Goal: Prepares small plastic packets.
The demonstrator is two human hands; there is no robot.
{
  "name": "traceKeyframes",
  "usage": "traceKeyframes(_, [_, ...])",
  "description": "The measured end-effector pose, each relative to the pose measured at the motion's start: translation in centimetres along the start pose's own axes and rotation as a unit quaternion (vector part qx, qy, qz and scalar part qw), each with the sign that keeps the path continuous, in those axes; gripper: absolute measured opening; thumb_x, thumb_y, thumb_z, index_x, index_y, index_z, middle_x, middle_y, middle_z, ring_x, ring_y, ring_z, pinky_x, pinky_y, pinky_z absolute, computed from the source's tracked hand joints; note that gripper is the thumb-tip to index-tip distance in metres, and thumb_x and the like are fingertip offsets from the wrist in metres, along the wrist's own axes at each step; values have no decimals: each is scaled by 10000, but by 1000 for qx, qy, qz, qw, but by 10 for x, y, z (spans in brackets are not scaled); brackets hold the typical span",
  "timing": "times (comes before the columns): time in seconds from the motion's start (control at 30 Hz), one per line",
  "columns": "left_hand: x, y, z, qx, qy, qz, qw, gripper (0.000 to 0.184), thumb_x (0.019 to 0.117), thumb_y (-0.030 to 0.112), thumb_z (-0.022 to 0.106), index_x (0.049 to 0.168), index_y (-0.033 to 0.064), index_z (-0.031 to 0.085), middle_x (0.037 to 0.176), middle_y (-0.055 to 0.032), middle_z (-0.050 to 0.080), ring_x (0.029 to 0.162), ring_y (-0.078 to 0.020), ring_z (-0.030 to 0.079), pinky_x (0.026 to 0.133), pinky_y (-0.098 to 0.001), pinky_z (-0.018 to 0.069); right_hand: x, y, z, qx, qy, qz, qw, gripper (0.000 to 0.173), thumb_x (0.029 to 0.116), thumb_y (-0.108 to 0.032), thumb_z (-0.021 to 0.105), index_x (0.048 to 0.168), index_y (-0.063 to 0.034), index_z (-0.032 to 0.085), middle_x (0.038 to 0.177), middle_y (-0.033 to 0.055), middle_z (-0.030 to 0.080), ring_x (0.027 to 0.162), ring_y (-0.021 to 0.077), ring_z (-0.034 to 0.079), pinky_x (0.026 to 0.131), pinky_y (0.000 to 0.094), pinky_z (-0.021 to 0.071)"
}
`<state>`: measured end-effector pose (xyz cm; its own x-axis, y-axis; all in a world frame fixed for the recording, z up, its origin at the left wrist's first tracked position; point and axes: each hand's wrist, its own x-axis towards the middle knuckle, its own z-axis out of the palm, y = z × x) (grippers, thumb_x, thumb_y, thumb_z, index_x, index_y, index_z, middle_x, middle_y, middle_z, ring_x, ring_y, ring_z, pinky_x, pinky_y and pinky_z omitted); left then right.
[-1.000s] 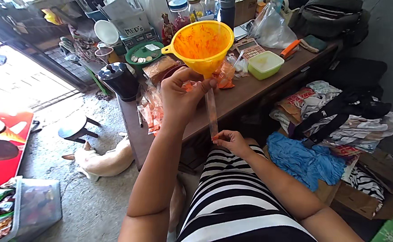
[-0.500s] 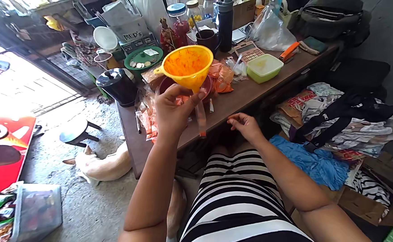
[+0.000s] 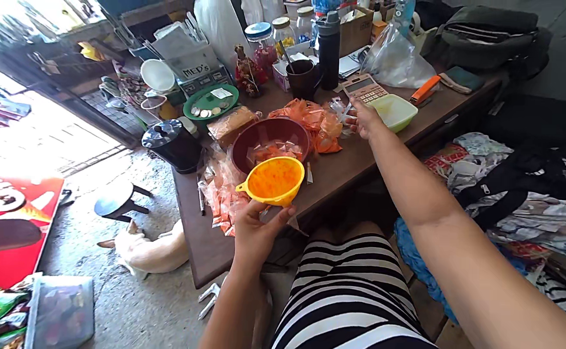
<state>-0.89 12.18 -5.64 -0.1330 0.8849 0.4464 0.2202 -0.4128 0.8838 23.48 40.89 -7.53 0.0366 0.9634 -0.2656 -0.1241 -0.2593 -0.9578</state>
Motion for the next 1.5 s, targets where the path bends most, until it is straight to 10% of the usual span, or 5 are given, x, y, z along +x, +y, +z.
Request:
traceKeyframes(0.13, [0, -4, -2, -3, 2, -18, 1000, 178, 856, 163, 806, 1004, 78, 755, 986, -15, 760, 945, -129, 723, 899, -312, 597, 2, -3, 7, -109, -10, -139, 984, 380, 1119, -303, 414, 1275, -18, 611, 956, 56, 631, 670, 87, 552, 611, 255, 484])
traceKeyframes(0.43, [2, -20, 11, 6, 3, -26, 1000, 154, 839, 160, 818, 961, 79, 770, 968, -10, 748, 933, -115, 712, 878, -294, 596, -28, -32, 1, -211, 12, -373, 903, 376, 1115, -226, 371, 1212, -15, 668, 985, 77, 672, 727, 84, 611, 699, 261, 528])
traceKeyframes(0.87, [9, -37, 23, 127, 13, -35, 991, 148, 829, 228, 833, 887, 112, 761, 907, 39, 709, 907, -53, 647, 841, -269, 526, -35, -51, -24, -68, 107, -366, 922, 397, 1126, -212, 321, 1205, 13, 639, 916, 27, 639, 655, 46, 571, 637, 215, 510])
traceKeyframes(1.5, [6, -33, 27, 213, 11, 22, 977, 152, 838, 267, 827, 879, 129, 778, 874, 23, 702, 922, -137, 624, 956, -453, 414, -170, -49, 1, 3, -114, -454, 884, 309, 1122, -178, 339, 1181, -40, 610, 947, -65, 638, 704, 2, 586, 644, 177, 527])
